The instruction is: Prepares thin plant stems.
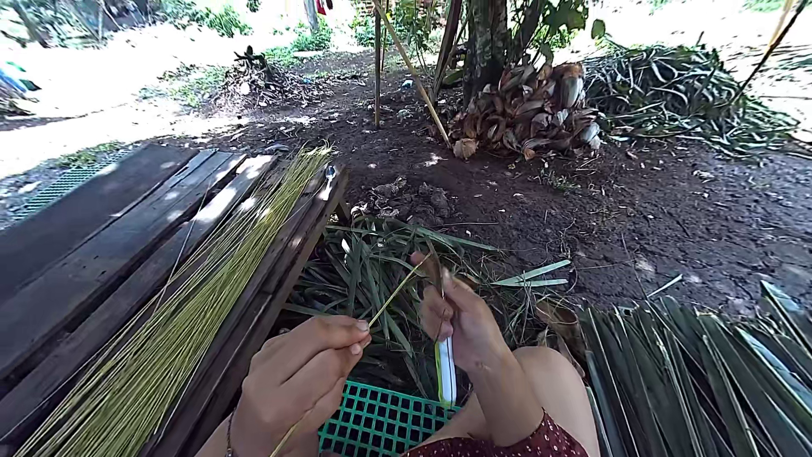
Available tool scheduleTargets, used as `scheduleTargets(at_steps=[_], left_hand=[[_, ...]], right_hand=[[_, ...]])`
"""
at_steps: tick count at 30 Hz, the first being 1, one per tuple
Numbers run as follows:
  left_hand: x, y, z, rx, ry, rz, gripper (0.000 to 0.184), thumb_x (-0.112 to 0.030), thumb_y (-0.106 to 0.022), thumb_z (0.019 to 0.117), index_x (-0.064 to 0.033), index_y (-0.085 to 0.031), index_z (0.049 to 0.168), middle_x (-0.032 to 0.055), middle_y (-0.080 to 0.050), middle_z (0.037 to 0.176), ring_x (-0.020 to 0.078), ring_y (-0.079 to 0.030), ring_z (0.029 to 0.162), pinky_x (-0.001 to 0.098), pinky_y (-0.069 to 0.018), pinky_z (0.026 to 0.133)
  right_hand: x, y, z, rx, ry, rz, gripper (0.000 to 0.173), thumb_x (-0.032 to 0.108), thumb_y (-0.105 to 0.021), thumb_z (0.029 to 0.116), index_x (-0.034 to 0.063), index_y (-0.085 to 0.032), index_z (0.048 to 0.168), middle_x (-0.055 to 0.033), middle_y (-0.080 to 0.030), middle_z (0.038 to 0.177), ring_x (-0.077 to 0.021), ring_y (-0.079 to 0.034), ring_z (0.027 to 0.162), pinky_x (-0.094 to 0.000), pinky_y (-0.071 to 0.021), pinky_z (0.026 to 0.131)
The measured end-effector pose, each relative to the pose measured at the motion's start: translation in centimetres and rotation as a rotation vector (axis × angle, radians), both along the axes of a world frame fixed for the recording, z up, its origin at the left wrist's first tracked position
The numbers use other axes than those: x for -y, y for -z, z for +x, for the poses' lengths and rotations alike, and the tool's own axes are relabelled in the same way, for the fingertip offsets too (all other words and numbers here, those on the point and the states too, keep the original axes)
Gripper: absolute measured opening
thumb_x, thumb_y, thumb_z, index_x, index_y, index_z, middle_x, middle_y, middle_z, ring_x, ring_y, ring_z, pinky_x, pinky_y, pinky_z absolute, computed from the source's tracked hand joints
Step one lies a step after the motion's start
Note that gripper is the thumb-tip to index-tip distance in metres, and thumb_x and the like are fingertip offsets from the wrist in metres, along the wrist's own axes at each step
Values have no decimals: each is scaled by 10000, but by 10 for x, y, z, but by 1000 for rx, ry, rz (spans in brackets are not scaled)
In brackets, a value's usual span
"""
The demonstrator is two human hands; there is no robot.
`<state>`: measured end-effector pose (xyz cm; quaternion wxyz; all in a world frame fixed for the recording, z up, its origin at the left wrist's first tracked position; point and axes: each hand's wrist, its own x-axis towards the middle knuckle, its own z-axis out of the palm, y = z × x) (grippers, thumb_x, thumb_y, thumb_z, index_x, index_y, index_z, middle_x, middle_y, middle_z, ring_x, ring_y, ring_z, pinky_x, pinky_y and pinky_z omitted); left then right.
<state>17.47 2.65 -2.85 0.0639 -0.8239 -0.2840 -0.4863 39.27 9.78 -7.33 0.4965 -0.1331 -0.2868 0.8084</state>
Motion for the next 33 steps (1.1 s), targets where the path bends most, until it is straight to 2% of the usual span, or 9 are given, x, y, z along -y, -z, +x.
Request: scheduleTargets(at_steps=[3, 5, 10, 13, 17, 21, 28, 31, 33], left_hand=[[-3, 3, -2, -14, 25, 5, 136, -13, -581, 999, -27, -535, 872, 106, -691, 992, 134, -700, 1016, 237, -572, 915], [-3, 3, -1, -27, 39, 7, 143, -4, -573, 998, -24, -530, 864, 114, -693, 982, 149, -703, 1019, 250, -573, 921], [-4, 3, -4, -37, 5, 41, 152, -8, -578, 997, -30, -531, 854, 113, -689, 954, 156, -709, 992, 248, -581, 901], [-3, 1, -4, 4, -28, 36, 154, -17, -591, 990, -37, -529, 850, 98, -698, 958, 130, -713, 985, 231, -585, 887], [2, 2, 2, 179, -129, -77, 127, -121, -644, 986, -94, -567, 889, -6, -725, 986, 22, -698, 970, 161, -569, 857], [10, -1, 13, 473, -98, -313, 71, -189, -745, 925, -190, -675, 915, -119, -735, 996, -8, -708, 896, 165, -604, 773], [13, -5, 18, 722, -68, -499, 167, -50, -747, 863, -197, -674, 893, -89, -765, 925, 58, -742, 791, 223, -633, 729], [15, -3, 13, 740, -90, -495, 181, -22, -736, 859, -190, -674, 889, -80, -766, 908, 64, -744, 791, 226, -634, 733], [15, -1, 11, 731, -101, -476, 174, -36, -746, 861, -194, -680, 892, -82, -765, 911, 64, -743, 798, 225, -634, 732]], right_hand=[[25, -6, -8, 0, -318, 153, 410, 244, -463, 1075, 36, -516, 1424, 145, -549, 602, 49, -501, 473, -118, -434, 461], [33, -9, -17, -12, -394, 197, 368, 229, -478, 1068, 67, -550, 1390, 146, -552, 628, 48, -500, 491, -121, -426, 469], [17, -15, -29, 42, -113, 78, 369, 158, -320, 1089, 4, -600, 1272, 88, -543, 571, 19, -507, 447, -129, -453, 455], [-1, -15, -27, -14, 31, -83, 421, 186, -221, 1121, 28, -570, 1296, 52, -515, 542, -10, -501, 414, -142, -458, 434], [21, -14, -26, -43, -124, 79, 397, 195, -310, 1090, 27, -445, 1423, 107, -520, 567, 17, -505, 447, -133, -451, 456], [48, -20, -41, -6, -217, 211, 377, 157, -388, 1070, 35, -488, 1412, 136, -542, 616, 42, -498, 482, -123, -429, 462], [27, -16, -48, -41, 170, 65, 385, 143, -273, 1100, -18, -592, 1243, 61, -551, 547, 5, -519, 428, -141, -464, 442], [16, -13, -48, -91, 247, -54, 413, 169, -215, 1118, 20, -564, 1281, 47, -519, 528, -16, -512, 409, -151, -463, 426], [21, -11, -51, -91, 136, -32, 406, 173, -223, 1111, 30, -517, 1351, 58, -520, 542, -10, -514, 424, -149, -460, 438]])
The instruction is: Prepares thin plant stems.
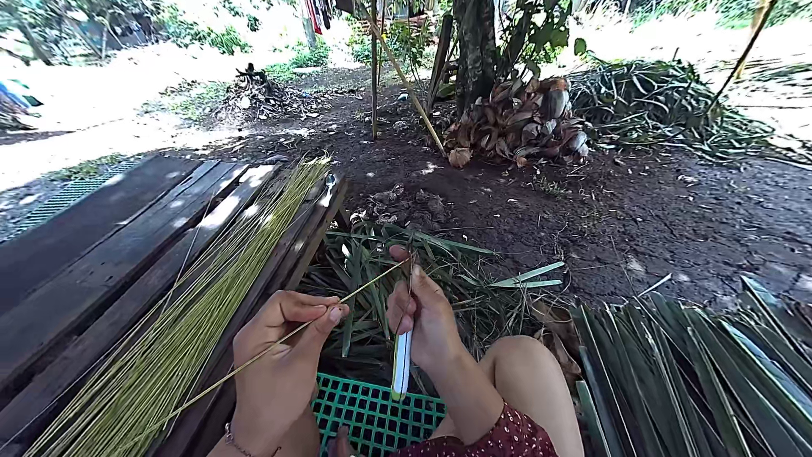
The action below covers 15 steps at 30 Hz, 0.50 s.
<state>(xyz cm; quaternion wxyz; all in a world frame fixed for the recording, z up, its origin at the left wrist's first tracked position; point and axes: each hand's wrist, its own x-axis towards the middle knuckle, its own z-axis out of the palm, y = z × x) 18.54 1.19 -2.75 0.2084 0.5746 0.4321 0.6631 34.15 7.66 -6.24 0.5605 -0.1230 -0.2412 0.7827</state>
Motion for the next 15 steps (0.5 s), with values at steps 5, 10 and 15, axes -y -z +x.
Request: scheduleTargets(at_steps=[5, 10, 15], left_hand=[[-3, 8, -12, -86, 23, 41, 155, -130, -766, 885, -251, -692, 947, -128, -739, 987, 38, -721, 850, 228, -624, 759], [-18, 25, -50, -4, 50, 155, 134, -43, -717, 928, -125, -664, 1020, -38, -733, 1006, 119, -729, 884, 312, -635, 808], [-16, 19, -94, 282, -85, 122, 115, -83, -544, 1051, -132, -634, 1105, -11, -736, 1041, 126, -717, 956, 274, -602, 855]], right_hand=[[15, -1, -15, -14, -249, 119, 357, 188, -361, 1090, 10, -596, 1292, 96, -553, 587, 19, -511, 462, -138, -449, 462], [-51, 22, 19, 247, 63, 61, 363, 172, -278, 1116, 26, -567, 1280, 85, -513, 567, 12, -501, 442, -142, -453, 438], [-105, 70, 86, 2014, -330, 340, 962, 475, -732, 920, 212, -168, 1653, -281, -665, 1222, -477, -655, 1093, -665, -504, 929]])
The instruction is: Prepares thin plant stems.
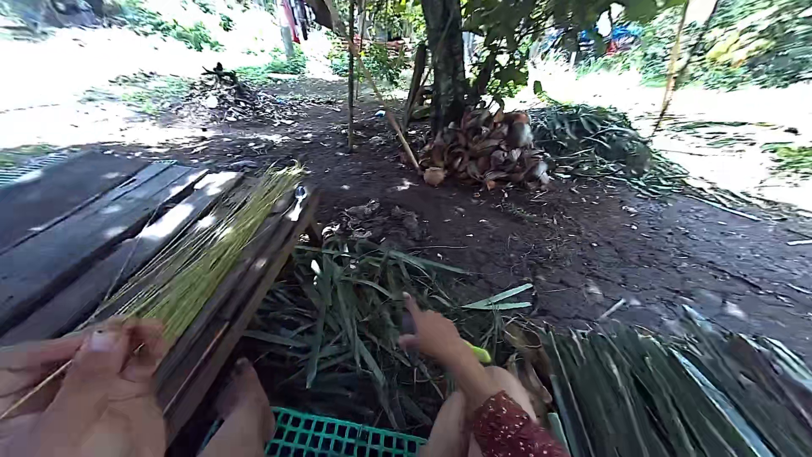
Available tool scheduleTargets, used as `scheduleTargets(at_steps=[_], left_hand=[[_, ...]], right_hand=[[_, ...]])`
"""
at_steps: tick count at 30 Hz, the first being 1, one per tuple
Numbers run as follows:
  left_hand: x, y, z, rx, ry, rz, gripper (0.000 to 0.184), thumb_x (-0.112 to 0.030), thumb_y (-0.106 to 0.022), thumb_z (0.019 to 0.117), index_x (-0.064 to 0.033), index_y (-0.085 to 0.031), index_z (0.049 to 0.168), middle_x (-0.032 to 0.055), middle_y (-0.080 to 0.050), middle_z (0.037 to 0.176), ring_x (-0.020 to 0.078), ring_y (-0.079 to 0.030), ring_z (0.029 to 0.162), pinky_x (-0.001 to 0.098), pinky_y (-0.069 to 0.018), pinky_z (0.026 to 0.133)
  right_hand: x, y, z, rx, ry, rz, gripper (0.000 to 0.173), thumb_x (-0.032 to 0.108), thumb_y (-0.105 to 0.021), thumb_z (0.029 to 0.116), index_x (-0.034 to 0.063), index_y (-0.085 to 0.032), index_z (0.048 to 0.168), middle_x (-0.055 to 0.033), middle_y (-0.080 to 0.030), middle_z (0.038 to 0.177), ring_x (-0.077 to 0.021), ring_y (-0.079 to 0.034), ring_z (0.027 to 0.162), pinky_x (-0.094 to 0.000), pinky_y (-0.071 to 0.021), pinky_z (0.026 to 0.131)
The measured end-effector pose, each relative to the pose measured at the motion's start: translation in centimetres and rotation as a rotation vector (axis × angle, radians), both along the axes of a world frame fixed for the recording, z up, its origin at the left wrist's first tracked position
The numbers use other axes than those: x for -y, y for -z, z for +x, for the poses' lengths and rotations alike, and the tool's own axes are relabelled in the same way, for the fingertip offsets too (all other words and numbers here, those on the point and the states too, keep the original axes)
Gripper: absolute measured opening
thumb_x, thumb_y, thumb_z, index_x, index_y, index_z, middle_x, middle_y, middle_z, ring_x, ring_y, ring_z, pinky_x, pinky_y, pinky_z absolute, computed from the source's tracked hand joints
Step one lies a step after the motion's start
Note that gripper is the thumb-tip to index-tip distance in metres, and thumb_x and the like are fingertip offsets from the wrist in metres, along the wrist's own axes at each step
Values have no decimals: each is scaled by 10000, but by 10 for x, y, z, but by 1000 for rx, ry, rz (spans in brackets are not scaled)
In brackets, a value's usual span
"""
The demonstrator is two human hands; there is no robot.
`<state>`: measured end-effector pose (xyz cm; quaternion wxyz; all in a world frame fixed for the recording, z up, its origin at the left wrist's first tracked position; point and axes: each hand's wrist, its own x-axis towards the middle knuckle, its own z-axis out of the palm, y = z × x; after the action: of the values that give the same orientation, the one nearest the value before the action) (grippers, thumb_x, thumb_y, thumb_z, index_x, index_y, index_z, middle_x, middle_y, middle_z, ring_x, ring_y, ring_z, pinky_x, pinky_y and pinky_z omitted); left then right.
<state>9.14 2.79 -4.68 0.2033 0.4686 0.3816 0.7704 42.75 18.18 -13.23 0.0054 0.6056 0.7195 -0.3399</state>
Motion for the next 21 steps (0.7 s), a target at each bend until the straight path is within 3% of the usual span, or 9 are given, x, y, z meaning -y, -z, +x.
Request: scheduleTargets(at_steps=[1, 3, 5, 8, 11, 14, 16, 18, 21], left_hand=[[4, -10, 2, 51, -66, 3, 132, -124, -514, 1065, -201, -622, 1071, -52, -744, 1025, 86, -723, 942, 237, -606, 835], [13, -29, 11, 165, -266, -61, 201, -171, -429, 1086, -291, -575, 1019, -133, -724, 957, 25, -705, 895, 195, -590, 796], [17, -27, -2, 249, -410, -122, 193, -170, -385, 1101, -255, -541, 1024, -124, -709, 915, 26, -700, 863, 200, -587, 781], [22, -16, -37, 314, -585, -217, 86, -135, -421, 1097, -158, -492, 1055, -59, -684, 948, 51, -695, 873, 224, -584, 787], [34, -5, -73, 108, -690, -311, 68, -101, -449, 1077, -74, -442, 1138, 8, -683, 1054, 77, -708, 936, 261, -590, 829], [49, -8, -107, -286, -861, -547, 305, -188, -425, 1094, 50, -447, 1284, 45, -606, 924, 34, -656, 740, 233, -579, 721], [60, -9, -131, -545, -1027, -798, 398, -251, -391, 1114, 69, -532, 1305, 186, -632, 916, 209, -646, 726, 410, -549, 722], [80, -1, -160, -717, -1018, -1017, 457, -304, -390, 1119, 63, -611, 1277, 341, -660, 1101, 494, -655, 1030, 683, -456, 919], [102, 26, -185, -990, -787, -1130, 529, -339, -394, 1110, 118, -623, 1248, 415, -603, 1225, 587, -575, 1179, 744, -406, 991]], right_hand=[[-1, 15, 10, 99, -18, -49, 1044, 437, -791, 876, 202, -136, 1655, -316, -620, 1287, -525, -608, 1166, -710, -463, 965], [0, 46, 35, 115, -40, -90, 976, 365, -852, 830, 129, -314, 1609, -355, -571, 1339, -562, -549, 1232, -750, -412, 1010], [-5, 60, 53, 153, -90, -114, 765, 269, -848, 845, 9, -501, 1475, -364, -586, 1309, -562, -544, 1238, -741, -402, 1026], [-5, 62, 67, 245, -107, -134, 530, 122, -766, 890, -91, -573, 1335, -389, -596, 1261, -572, -549, 1226, -736, -411, 1007], [3, 61, 84, 243, -110, -138, 447, 106, -714, 927, -89, -593, 1311, -384, -611, 1234, -571, -563, 1201, -731, -415, 993], [7, 54, 104, 178, -99, -108, 463, 158, -686, 963, -87, -580, 1341, -389, -612, 1232, -580, -565, 1190, -734, -404, 996], [14, 45, 120, 132, -33, -89, 456, 160, -644, 992, -97, -563, 1359, -408, -596, 1240, -594, -552, 1196, -751, -385, 1005], [19, 46, 138, 92, 58, -56, 443, 173, -610, 1014, -102, -550, 1357, -412, -591, 1231, -592, -557, 1183, -753, -391, 994], [37, 51, 150, -108, 302, 146, 375, 139, -586, 1013, -49, -594, 1337, -340, -656, 1128, -505, -651, 1031, -699, -479, 912]])
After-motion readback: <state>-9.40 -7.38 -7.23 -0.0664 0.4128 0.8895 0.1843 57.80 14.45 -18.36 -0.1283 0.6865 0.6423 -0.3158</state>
